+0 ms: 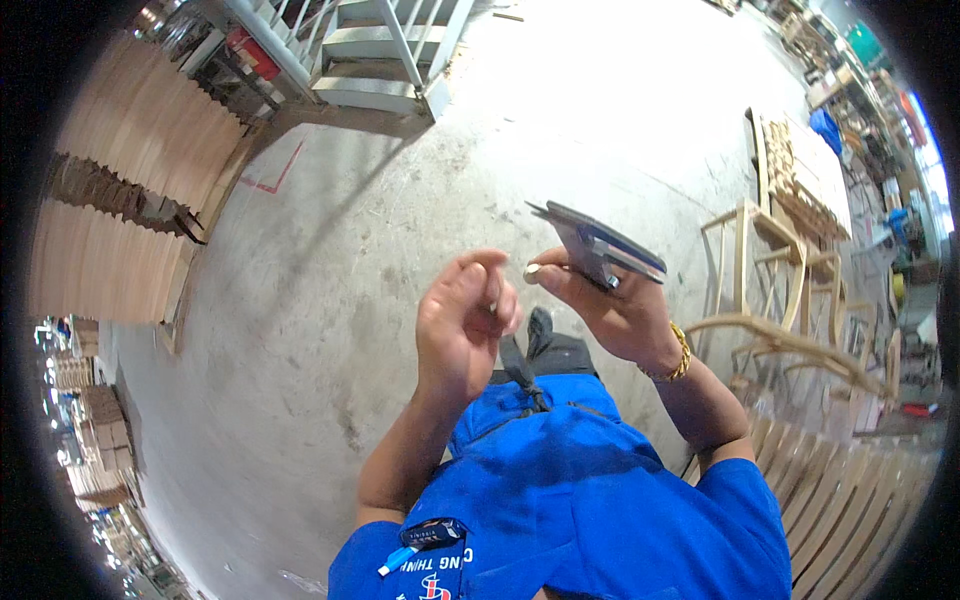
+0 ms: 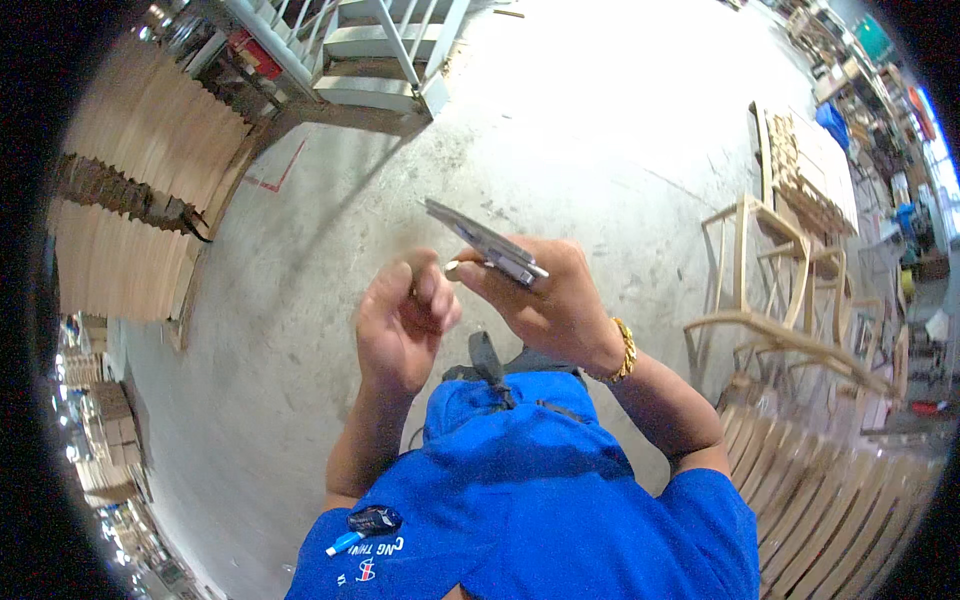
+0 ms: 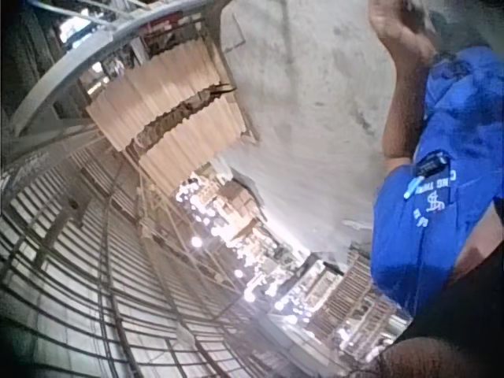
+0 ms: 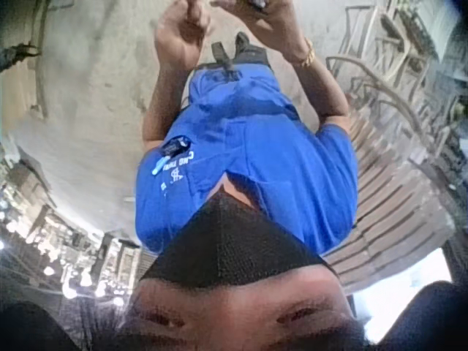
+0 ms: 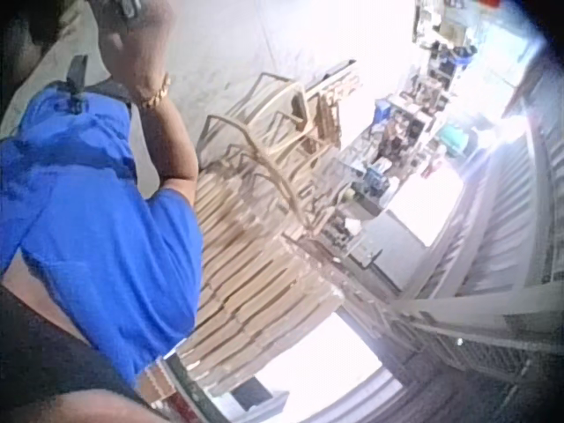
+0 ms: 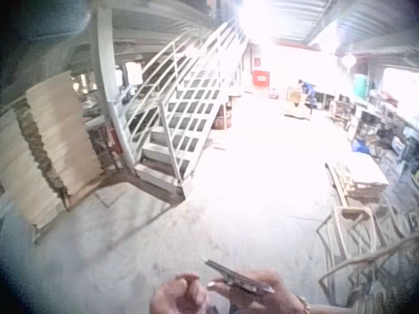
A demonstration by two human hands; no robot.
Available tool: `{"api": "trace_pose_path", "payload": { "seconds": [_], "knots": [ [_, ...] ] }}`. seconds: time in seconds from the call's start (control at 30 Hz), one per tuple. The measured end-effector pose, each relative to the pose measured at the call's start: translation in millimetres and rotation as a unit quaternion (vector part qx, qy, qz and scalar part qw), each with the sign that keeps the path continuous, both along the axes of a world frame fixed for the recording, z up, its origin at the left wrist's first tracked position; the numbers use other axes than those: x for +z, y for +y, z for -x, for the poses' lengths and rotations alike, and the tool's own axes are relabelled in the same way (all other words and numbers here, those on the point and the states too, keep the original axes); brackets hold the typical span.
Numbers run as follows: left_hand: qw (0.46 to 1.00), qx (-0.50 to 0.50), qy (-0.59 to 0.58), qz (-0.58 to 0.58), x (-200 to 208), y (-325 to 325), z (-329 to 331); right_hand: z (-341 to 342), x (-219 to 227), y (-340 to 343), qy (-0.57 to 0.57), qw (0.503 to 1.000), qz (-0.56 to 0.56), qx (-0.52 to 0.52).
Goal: The person repeatedly measures small wooden pieces with a caliper, marks them with a pen, and places them on a workbench. The person also walks around the workshop while holding the caliper and wood pieces.
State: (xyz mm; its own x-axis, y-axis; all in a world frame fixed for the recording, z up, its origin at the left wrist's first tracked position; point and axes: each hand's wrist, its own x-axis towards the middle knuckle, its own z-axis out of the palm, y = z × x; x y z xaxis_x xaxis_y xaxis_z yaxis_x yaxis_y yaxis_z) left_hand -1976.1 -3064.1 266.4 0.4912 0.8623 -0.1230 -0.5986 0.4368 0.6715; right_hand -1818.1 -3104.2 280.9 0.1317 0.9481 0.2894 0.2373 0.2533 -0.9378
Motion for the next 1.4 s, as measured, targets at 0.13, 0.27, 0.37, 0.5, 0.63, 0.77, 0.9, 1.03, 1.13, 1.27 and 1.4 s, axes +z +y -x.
{"api": "trace_pose_path", "payload": {
  "seconds": [0.13, 0.27, 0.37, 0.5, 0.63, 0.77, 0.9, 1.03, 1.13, 1.27, 1.4],
  "knots": [
    [0.979, 0.039, 0.176, -0.093, 15, 32, -30, -35, 25, 61, -0.042, 0.993, 0.051, 0.095],
    [0.989, 0.017, 0.123, -0.074, 24, 70, -40, -62, 39, 102, -0.146, 0.974, 0.083, 0.151],
    [0.998, -0.038, 0.034, -0.023, 32, 93, -31, -75, 62, 123, -0.153, 0.980, -0.031, 0.120],
    [0.998, -0.046, -0.027, -0.017, 48, 104, -30, -80, 78, 135, -0.292, 0.944, -0.145, 0.049],
    [0.996, -0.058, -0.064, -0.031, 53, 112, -26, -83, 91, 144, -0.375, 0.901, -0.219, 0.025],
    [0.995, -0.056, -0.074, -0.047, 52, 116, -21, -86, 93, 154, -0.412, 0.875, -0.254, 0.034],
    [0.995, -0.040, -0.087, -0.036, 50, 116, -21, -89, 97, 164, -0.423, 0.863, -0.268, 0.066],
    [0.995, -0.025, -0.095, -0.021, 50, 115, -24, -93, 98, 174, -0.419, 0.853, -0.296, 0.095],
    [0.994, -0.033, -0.101, -0.021, 49, 117, -25, -96, 98, 179, -0.423, 0.844, -0.314, 0.104],
    [0.995, -0.030, -0.096, -0.027, 49, 116, -30, -99, 93, 186, -0.403, 0.837, -0.356, 0.103],
    [0.994, -0.029, -0.092, -0.051, 45, 115, -33, -101, 93, 187, -0.390, 0.837, -0.370, 0.103]
  ]
}}
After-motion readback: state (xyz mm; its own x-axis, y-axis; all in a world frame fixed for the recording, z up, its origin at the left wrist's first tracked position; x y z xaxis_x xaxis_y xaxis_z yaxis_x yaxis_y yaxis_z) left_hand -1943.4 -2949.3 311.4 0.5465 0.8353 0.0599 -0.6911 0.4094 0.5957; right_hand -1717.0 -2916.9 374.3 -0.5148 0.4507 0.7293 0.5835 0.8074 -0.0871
